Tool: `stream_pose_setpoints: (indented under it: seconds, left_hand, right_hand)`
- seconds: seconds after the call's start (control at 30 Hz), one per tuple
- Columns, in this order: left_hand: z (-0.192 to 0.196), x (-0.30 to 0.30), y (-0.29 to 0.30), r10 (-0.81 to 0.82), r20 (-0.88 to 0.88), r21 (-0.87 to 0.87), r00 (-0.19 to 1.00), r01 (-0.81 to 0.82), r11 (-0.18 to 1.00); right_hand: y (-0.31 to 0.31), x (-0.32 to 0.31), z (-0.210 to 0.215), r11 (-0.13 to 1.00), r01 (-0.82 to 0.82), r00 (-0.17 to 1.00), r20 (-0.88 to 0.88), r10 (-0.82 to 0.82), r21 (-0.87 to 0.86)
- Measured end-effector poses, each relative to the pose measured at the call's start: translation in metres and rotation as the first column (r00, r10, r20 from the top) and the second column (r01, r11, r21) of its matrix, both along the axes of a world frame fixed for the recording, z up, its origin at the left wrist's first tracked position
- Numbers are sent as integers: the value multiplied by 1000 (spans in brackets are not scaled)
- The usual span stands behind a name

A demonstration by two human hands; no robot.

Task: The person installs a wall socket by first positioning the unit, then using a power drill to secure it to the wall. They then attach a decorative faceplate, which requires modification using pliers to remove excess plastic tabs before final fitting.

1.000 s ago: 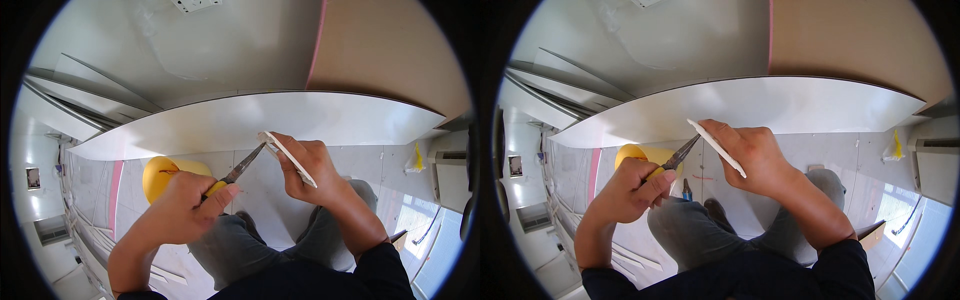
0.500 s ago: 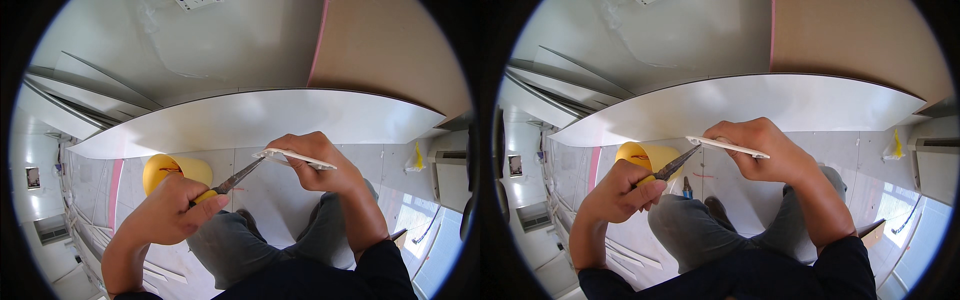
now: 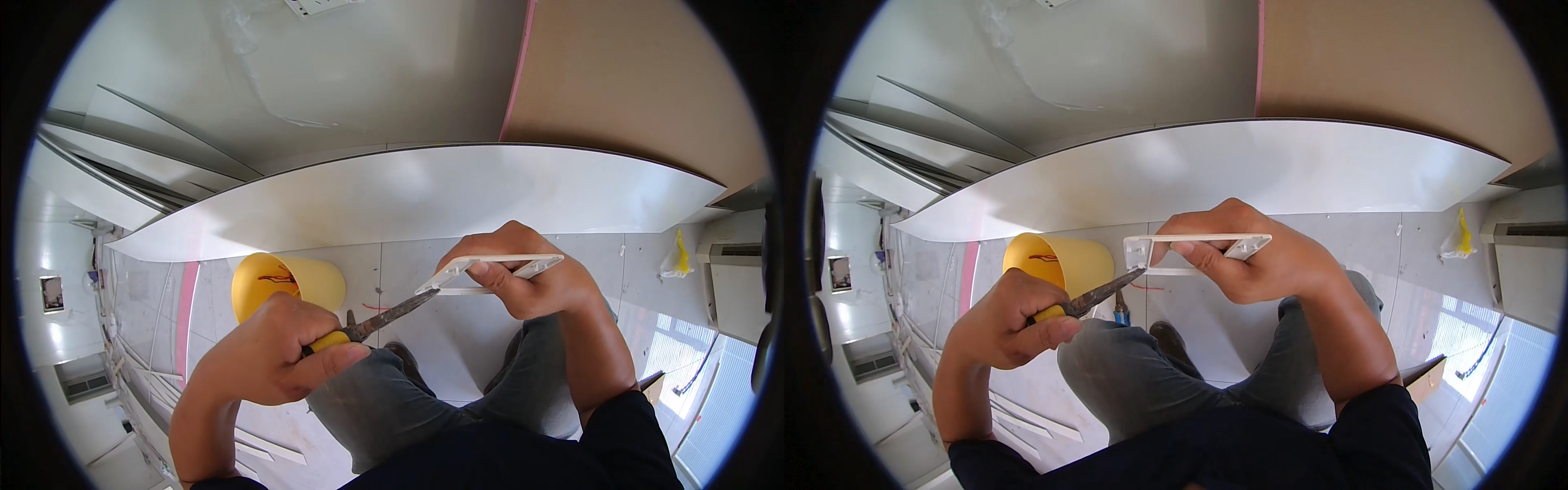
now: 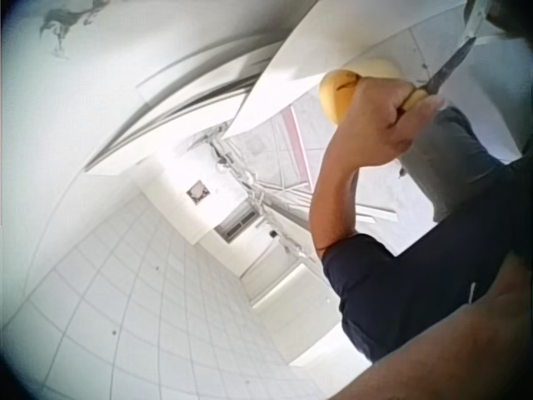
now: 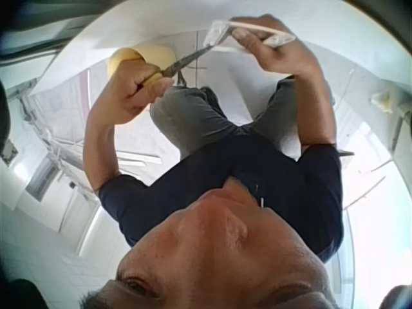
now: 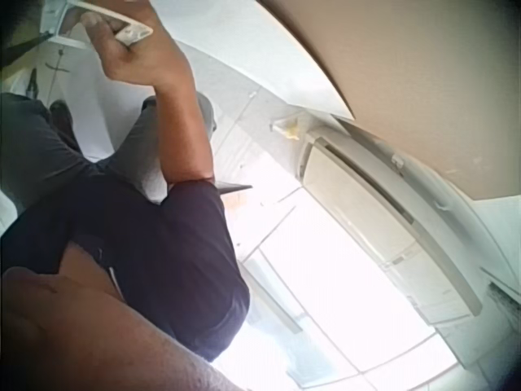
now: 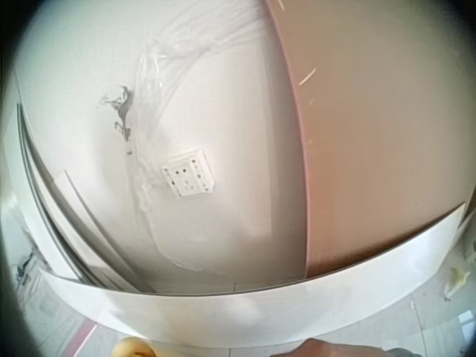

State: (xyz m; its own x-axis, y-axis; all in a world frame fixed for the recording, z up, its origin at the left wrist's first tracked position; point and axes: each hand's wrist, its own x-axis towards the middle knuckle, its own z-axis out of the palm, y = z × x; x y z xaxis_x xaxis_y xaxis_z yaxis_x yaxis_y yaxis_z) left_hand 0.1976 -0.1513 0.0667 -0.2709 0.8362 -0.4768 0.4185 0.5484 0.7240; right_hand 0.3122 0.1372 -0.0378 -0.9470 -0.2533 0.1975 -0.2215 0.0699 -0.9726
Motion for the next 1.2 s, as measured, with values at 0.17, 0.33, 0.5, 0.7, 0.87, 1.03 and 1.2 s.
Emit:
stream_pose_setpoints:
  seconds: [0.17, 0.33, 0.5, 0.7, 0.87, 1.03, 1.2]
  left_hand:
    - [-7, -5, -5, -37, 48, 62, 998, 34, 997]
    - [-6, -9, -4, -85, 73, 64, 994, 80, 995]
    - [-18, -3, -8, 25, 115, 127, 993, -39, 991]
    - [-23, -4, -11, 9, 117, 150, 993, -26, 988]
    - [-23, -5, -10, 4, 126, 145, 992, -23, 989]
    - [-25, -8, -12, -13, 167, 142, 986, -11, 990]
    - [-29, -12, -15, -24, 249, 138, 968, -11, 990]
  right_hand:
    - [4, 0, 2, 998, -62, 991, 116, 61, 9]
    - [5, 0, -5, 994, -96, 983, 151, 102, -46]
    - [4, -1, -6, 991, -108, 977, 179, 120, -74]
    - [4, -4, -8, 986, -144, 973, 170, 157, -86]
    - [3, -4, -10, 985, -147, 970, 181, 161, -89]
    - [4, -5, -6, 981, -175, 964, 188, 188, -85]
    - [1, -4, -5, 977, -169, 968, 165, 190, -129]
